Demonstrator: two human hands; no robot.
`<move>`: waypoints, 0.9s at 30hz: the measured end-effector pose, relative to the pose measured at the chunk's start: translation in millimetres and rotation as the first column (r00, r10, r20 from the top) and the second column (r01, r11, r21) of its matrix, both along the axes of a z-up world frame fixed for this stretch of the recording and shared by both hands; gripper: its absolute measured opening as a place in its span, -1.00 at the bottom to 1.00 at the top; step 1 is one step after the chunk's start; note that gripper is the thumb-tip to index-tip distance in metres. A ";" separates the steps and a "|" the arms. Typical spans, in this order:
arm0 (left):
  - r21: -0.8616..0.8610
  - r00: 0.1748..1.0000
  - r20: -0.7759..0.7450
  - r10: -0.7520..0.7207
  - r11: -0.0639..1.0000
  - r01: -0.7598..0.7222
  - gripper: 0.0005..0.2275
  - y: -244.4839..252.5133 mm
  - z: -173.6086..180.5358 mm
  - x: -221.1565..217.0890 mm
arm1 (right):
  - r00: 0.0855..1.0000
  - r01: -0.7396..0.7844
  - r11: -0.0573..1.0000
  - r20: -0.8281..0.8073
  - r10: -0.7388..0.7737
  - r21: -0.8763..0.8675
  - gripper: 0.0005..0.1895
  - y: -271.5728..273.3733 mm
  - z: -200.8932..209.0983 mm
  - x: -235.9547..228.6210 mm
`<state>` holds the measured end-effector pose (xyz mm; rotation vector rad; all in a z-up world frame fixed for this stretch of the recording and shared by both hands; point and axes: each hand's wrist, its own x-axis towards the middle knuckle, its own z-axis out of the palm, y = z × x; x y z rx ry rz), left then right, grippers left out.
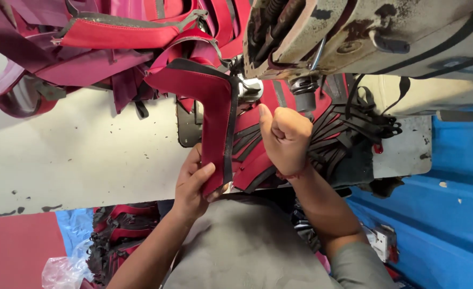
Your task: Operating a sewing machine to stitch together red synthetic material components.
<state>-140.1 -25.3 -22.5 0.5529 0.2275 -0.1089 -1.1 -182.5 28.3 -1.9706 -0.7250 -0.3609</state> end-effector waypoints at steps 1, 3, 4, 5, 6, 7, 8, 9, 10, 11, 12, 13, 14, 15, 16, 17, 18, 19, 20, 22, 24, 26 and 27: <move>0.041 1.000 -0.001 0.017 0.999 -0.017 -0.79 -0.2 -0.1 1.5 | 1.000 -0.004 1.000 -0.004 0.004 0.009 -0.46 -0.1 -1.1 -1.3; 0.129 0.998 0.031 0.062 0.990 -0.065 -0.81 -3.9 -18.6 -4.9 | 0.999 -0.004 0.999 -0.034 0.005 0.038 -0.47 -1.4 -6.2 -2.5; 0.213 0.992 0.074 0.104 0.970 -0.118 -0.82 -5.5 -27.8 -6.5 | 0.998 -0.004 0.998 -0.056 0.008 0.069 -0.48 -1.9 -8.1 -1.7; 0.213 0.992 0.074 0.104 0.970 -0.117 -0.82 -10.0 -37.5 -9.3 | 0.998 -0.004 0.998 -0.056 0.008 0.069 -0.48 -1.3 -5.6 -1.3; 0.236 0.966 0.156 0.204 0.942 -0.237 -0.85 -14.2 -47.2 -12.0 | 0.994 -0.042 0.995 -0.100 0.051 0.088 -0.50 -0.4 -3.1 -0.9; 0.249 0.924 0.237 0.298 0.901 -0.355 -0.85 -18.3 -57.0 -14.9 | 0.985 -0.080 0.991 -0.144 0.095 0.109 -0.52 0.5 -0.7 -0.6; 0.250 0.924 0.237 0.299 0.901 -0.356 -0.85 -20.4 -40.4 -8.1 | 0.985 -0.081 0.991 -0.145 0.096 0.110 -0.52 0.1 -1.2 -1.1; 0.232 0.877 0.221 0.426 0.851 -0.472 -0.85 -22.7 -23.9 -1.3 | 0.929 -0.161 0.972 -0.307 0.207 0.168 -0.58 -0.6 -1.8 -1.6; 0.215 0.815 0.203 0.542 0.788 -0.578 -0.85 -25.2 -7.4 6.2 | 0.836 -0.225 0.945 -0.452 0.313 0.238 -0.64 -1.8 -2.3 -1.9; 0.215 0.817 0.204 0.540 0.789 -0.575 -0.85 -21.6 -2.5 16.7 | 0.837 -0.222 0.945 -0.451 0.310 0.239 -0.64 0.2 0.4 -0.8; 0.212 0.801 0.166 0.576 0.772 -0.599 -0.83 -18.8 2.4 26.7 | 0.842 -0.274 0.932 -0.410 0.352 0.238 -0.68 1.5 3.2 -0.3; 0.211 0.782 0.127 0.610 0.754 -0.622 -0.80 -15.9 7.5 36.5 | 0.843 -0.325 0.916 -0.368 0.393 0.233 -0.71 2.9 6.2 -0.2; 0.210 0.781 0.129 0.611 0.753 -0.624 -0.80 -12.7 9.5 45.1 | 0.843 -0.326 0.916 -0.366 0.394 0.233 -0.71 5.3 11.9 1.4; 0.228 0.813 0.113 0.571 0.782 -0.581 -0.80 -9.2 11.8 53.8 | 0.821 -0.251 0.903 -0.417 0.390 0.349 -0.73 8.0 17.9 3.0; 0.244 0.843 0.099 0.529 0.808 -0.536 -0.80 -5.3 14.2 63.9 | 0.794 -0.166 0.875 -0.465 0.392 0.455 -0.75 11.0 24.1 5.9; 0.242 0.842 0.103 0.530 0.808 -0.538 -0.80 -1.2 20.1 73.6 | 0.796 -0.168 0.875 -0.461 0.393 0.454 -0.75 -0.9 13.8 12.9; 0.288 0.890 0.069 0.451 0.845 -0.450 -0.78 2.7 25.7 81.8 | 0.596 -0.083 0.723 -0.547 0.588 0.686 -0.76 -13.1 2.9 18.6; 0.330 0.929 0.031 0.368 0.874 -0.357 -0.75 6.4 30.9 90.3 | 0.369 0.078 0.536 -0.524 0.768 0.841 -0.76 -25.5 -8.4 24.5; 0.330 0.930 0.030 0.366 0.875 -0.355 -0.75 6.4 32.5 91.8 | 0.370 0.081 0.536 -0.525 0.766 0.840 -0.76 -32.2 -10.7 31.1; 0.354 0.985 0.015 0.173 0.920 -0.167 -0.67 6.6 36.2 96.4 | 0.503 0.158 0.639 -0.618 0.604 0.753 -0.76 -45.5 -14.6 45.9; 0.383 0.992 0.017 0.123 0.916 -0.120 -0.67 5.3 42.2 93.1 | 0.797 -0.030 0.908 -0.538 0.275 0.419 -0.83 -57.8 -33.5 59.8; 0.411 0.997 0.008 0.074 0.909 -0.071 -0.67 4.7 40.7 91.4 | 0.974 -0.025 0.999 -0.226 0.015 -0.044 -0.85 -56.8 -43.5 65.5; 0.439 0.998 0.000 0.061 0.897 -0.054 -0.69 4.6 36.4 90.5 | 0.998 -0.032 0.965 -0.053 0.018 -0.261 -0.91 -49.8 -44.0 63.6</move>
